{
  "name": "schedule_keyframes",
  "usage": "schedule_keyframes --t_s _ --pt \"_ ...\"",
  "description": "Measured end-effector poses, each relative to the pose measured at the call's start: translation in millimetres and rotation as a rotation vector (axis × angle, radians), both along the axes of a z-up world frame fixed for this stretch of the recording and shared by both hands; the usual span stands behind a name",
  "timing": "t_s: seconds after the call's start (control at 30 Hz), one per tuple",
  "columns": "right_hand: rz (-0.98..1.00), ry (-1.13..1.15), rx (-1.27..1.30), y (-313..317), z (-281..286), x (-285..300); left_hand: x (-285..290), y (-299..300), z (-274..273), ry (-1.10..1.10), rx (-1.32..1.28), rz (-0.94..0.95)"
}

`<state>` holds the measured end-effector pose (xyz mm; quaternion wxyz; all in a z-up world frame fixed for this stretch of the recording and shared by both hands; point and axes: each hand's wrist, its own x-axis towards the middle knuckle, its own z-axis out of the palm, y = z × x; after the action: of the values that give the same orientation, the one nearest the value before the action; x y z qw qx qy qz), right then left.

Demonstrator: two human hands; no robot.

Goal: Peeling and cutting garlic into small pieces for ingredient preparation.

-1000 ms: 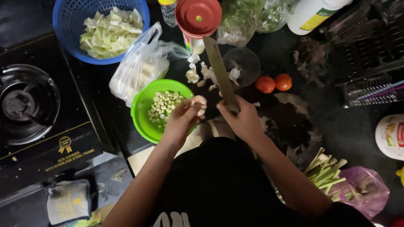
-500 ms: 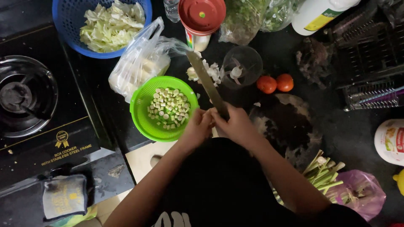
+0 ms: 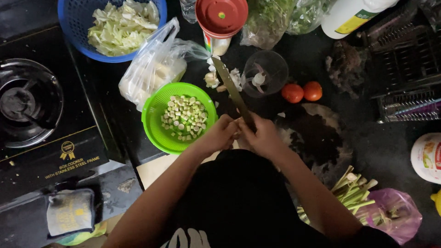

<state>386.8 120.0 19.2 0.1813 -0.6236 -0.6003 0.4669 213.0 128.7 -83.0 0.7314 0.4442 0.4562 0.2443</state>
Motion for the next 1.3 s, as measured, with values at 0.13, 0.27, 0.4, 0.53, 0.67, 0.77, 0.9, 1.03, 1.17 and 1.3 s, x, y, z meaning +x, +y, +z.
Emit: schedule_keyframes --t_s 0.13,0.27,0.4,0.53,0.67,0.77,0.9,1.03,1.17,1.3 --pt "0.038 -0.001 0.112 -2 -12 18 -2 11 12 -0.005 -0.020 -0.069" --pt "0.039 -0.024 0.092 0 -4 29 0 26 20 -0.055 -0.215 -0.172" --pt "0.006 0.082 -0.072 7 -2 47 2 44 21 -0.168 -0.294 -0.317" --pt "-0.026 0.146 -0.029 2 -25 67 6 56 28 -0.163 -0.169 -0.396" --pt "-0.184 0.375 -0.052 -1 -19 69 5 66 31 -0.162 -0.121 -0.421" --pt "-0.290 0.505 -0.061 -3 -10 67 8 67 28 -0.196 -0.185 -0.376" --pt "-0.400 0.501 -0.035 -13 -23 82 18 79 -21 -0.186 -0.170 -0.167" --pt "-0.444 0.468 0.010 -20 -22 86 36 96 -135 0.164 0.279 0.056" --pt "-0.434 0.441 0.079 -18 -22 82 57 99 -137 0.602 0.605 0.162" --pt "-0.385 0.268 0.101 -7 -15 59 68 95 -71 0.867 0.533 0.100"
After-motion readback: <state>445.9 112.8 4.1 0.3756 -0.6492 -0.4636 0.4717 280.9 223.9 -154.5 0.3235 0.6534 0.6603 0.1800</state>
